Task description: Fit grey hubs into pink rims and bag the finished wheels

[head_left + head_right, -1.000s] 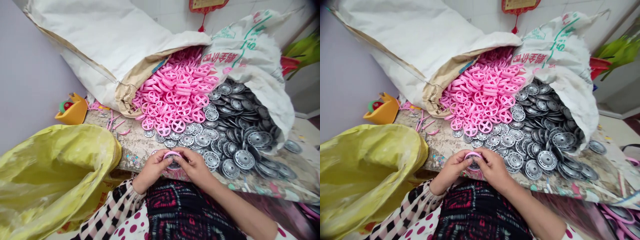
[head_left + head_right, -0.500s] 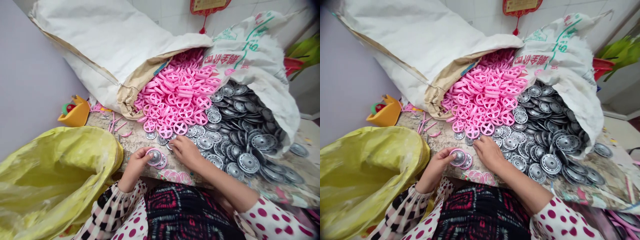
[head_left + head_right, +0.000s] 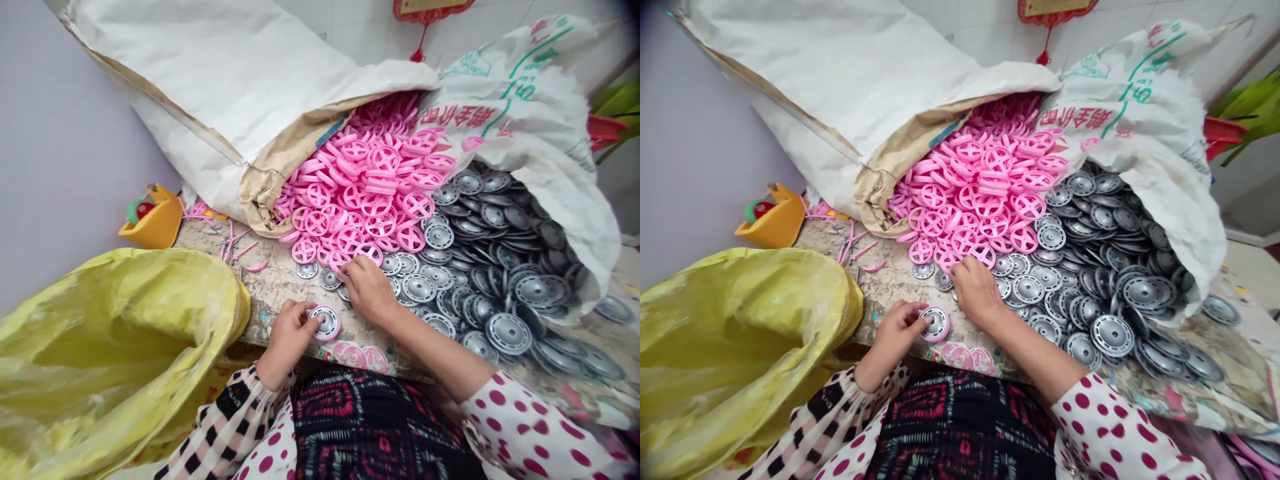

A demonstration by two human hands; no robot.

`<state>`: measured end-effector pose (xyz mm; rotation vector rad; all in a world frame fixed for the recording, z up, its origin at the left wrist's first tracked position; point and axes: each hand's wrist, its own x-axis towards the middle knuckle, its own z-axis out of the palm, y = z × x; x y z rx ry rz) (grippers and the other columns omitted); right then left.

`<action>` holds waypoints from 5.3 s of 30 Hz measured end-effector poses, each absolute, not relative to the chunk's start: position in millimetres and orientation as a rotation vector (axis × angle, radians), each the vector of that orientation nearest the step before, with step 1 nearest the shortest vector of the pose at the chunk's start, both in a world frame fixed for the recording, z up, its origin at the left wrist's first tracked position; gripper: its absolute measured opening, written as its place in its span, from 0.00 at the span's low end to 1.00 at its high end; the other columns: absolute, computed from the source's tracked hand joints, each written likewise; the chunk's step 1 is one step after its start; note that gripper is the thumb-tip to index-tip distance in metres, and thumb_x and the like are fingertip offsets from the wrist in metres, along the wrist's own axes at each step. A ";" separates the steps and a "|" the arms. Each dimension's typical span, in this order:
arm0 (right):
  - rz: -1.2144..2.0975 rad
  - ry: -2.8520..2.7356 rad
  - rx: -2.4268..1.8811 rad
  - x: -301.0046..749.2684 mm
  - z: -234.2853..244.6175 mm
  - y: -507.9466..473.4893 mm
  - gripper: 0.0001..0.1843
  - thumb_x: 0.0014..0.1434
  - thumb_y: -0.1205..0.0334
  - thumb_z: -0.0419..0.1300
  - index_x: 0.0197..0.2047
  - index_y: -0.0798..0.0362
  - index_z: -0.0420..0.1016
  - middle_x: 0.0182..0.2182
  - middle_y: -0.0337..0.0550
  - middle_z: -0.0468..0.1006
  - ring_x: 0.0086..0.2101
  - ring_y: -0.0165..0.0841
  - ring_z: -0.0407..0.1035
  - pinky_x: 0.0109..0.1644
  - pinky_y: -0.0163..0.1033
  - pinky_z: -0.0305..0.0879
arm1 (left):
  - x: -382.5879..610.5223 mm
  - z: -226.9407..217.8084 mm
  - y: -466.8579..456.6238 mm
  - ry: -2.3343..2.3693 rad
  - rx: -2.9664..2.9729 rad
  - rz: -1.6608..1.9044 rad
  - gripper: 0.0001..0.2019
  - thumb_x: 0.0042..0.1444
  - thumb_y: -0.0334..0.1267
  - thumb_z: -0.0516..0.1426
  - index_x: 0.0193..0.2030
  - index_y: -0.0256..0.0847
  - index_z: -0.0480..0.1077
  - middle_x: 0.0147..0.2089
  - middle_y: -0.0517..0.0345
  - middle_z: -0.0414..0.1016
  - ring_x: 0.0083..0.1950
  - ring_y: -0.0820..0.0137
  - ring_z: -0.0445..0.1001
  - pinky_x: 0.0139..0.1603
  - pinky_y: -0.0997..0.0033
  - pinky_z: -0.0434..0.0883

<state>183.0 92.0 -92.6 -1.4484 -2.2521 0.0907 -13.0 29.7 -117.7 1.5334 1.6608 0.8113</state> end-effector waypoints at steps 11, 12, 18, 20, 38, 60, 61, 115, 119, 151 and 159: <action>-0.153 -2.389 -0.835 178.0 -80.9 31.9 0.13 0.67 0.67 0.48 0.41 0.56 0.74 0.40 0.49 0.75 0.37 0.35 0.64 0.39 0.40 0.60 | 2.0 -70.5 34.0 1.215 0.566 0.998 0.15 0.49 0.38 0.63 0.43 0.34 0.71 0.28 0.58 0.73 0.25 0.74 0.70 0.24 0.75 0.71; -0.125 -2.354 -0.902 179.0 -83.0 33.1 0.12 0.67 0.66 0.49 0.43 0.56 0.74 0.41 0.50 0.75 0.39 0.36 0.64 0.41 0.40 0.61 | 0.5 -69.5 35.0 1.224 0.522 1.017 0.13 0.49 0.35 0.62 0.41 0.33 0.71 0.28 0.57 0.73 0.24 0.74 0.71 0.24 0.75 0.71; -0.153 -2.487 -1.470 194.4 -95.3 50.9 0.10 0.61 0.63 0.56 0.45 0.55 0.75 0.41 0.52 0.74 0.40 0.41 0.62 0.41 0.44 0.57 | -11.7 -72.4 36.2 1.252 0.399 1.049 0.06 0.53 0.28 0.60 0.38 0.33 0.69 0.31 0.53 0.77 0.28 0.70 0.77 0.28 0.73 0.75; -0.222 -2.554 -1.532 194.8 -98.3 54.1 0.11 0.60 0.64 0.57 0.46 0.55 0.75 0.41 0.52 0.74 0.39 0.42 0.62 0.40 0.45 0.55 | -11.6 -73.8 36.1 1.238 0.373 1.035 0.06 0.53 0.27 0.59 0.39 0.32 0.69 0.32 0.52 0.77 0.29 0.70 0.78 0.29 0.73 0.76; -0.195 -2.332 -0.916 208.0 -88.3 28.5 0.16 0.63 0.70 0.55 0.53 0.58 0.72 0.49 0.55 0.75 0.45 0.39 0.67 0.48 0.44 0.67 | 13.0 -63.8 33.7 1.072 0.358 0.854 0.05 0.60 0.31 0.56 0.41 0.31 0.70 0.31 0.49 0.77 0.28 0.71 0.77 0.32 0.73 0.77; 1.118 -1.514 -1.249 200.8 -73.7 7.2 0.08 0.60 0.58 0.57 0.41 0.51 0.73 0.36 0.41 0.78 0.37 0.34 0.71 0.43 0.40 0.67 | 41.1 -72.5 12.5 1.000 1.138 0.876 0.13 0.47 0.30 0.62 0.41 0.40 0.70 0.37 0.59 0.73 0.39 0.71 0.69 0.43 0.74 0.66; 1.138 -1.482 -1.243 200.1 -77.4 6.2 0.08 0.59 0.58 0.57 0.40 0.51 0.73 0.35 0.41 0.78 0.36 0.34 0.71 0.42 0.40 0.67 | 40.8 -74.6 11.1 1.032 1.208 0.871 0.12 0.48 0.30 0.61 0.42 0.40 0.71 0.37 0.59 0.73 0.40 0.70 0.69 0.43 0.74 0.66; 0.211 -2.849 -1.147 102.6 -84.3 158.4 0.11 0.59 0.69 0.55 0.40 0.54 0.78 0.43 0.53 0.76 0.45 0.42 0.67 0.43 0.43 0.61 | -46.9 -138.2 82.9 1.902 1.558 1.259 0.05 0.61 0.39 0.50 0.37 0.42 0.63 0.38 0.56 0.70 0.42 0.67 0.68 0.48 0.68 0.63; 0.330 -2.710 -1.198 110.3 -80.1 154.9 0.09 0.53 0.70 0.60 0.38 0.55 0.77 0.43 0.54 0.74 0.42 0.40 0.68 0.41 0.41 0.61 | -48.2 -138.0 81.9 1.823 1.478 1.342 0.05 0.60 0.39 0.52 0.38 0.41 0.65 0.37 0.57 0.70 0.41 0.68 0.68 0.47 0.69 0.63; 1.026 -1.463 -1.270 203.7 -87.8 26.7 0.09 0.58 0.60 0.57 0.42 0.50 0.71 0.32 0.39 0.74 0.32 0.33 0.68 0.38 0.38 0.64 | 53.3 -74.4 41.5 0.996 0.968 0.996 0.12 0.46 0.39 0.64 0.33 0.36 0.67 0.27 0.63 0.70 0.25 0.77 0.67 0.28 0.78 0.65; 0.894 -1.957 -1.588 223.1 -99.5 22.8 0.14 0.61 0.64 0.54 0.49 0.52 0.73 0.42 0.46 0.74 0.44 0.37 0.69 0.50 0.42 0.62 | 22.4 -80.6 54.9 1.444 1.390 0.925 0.16 0.54 0.39 0.57 0.49 0.39 0.72 0.41 0.53 0.75 0.37 0.70 0.72 0.36 0.72 0.68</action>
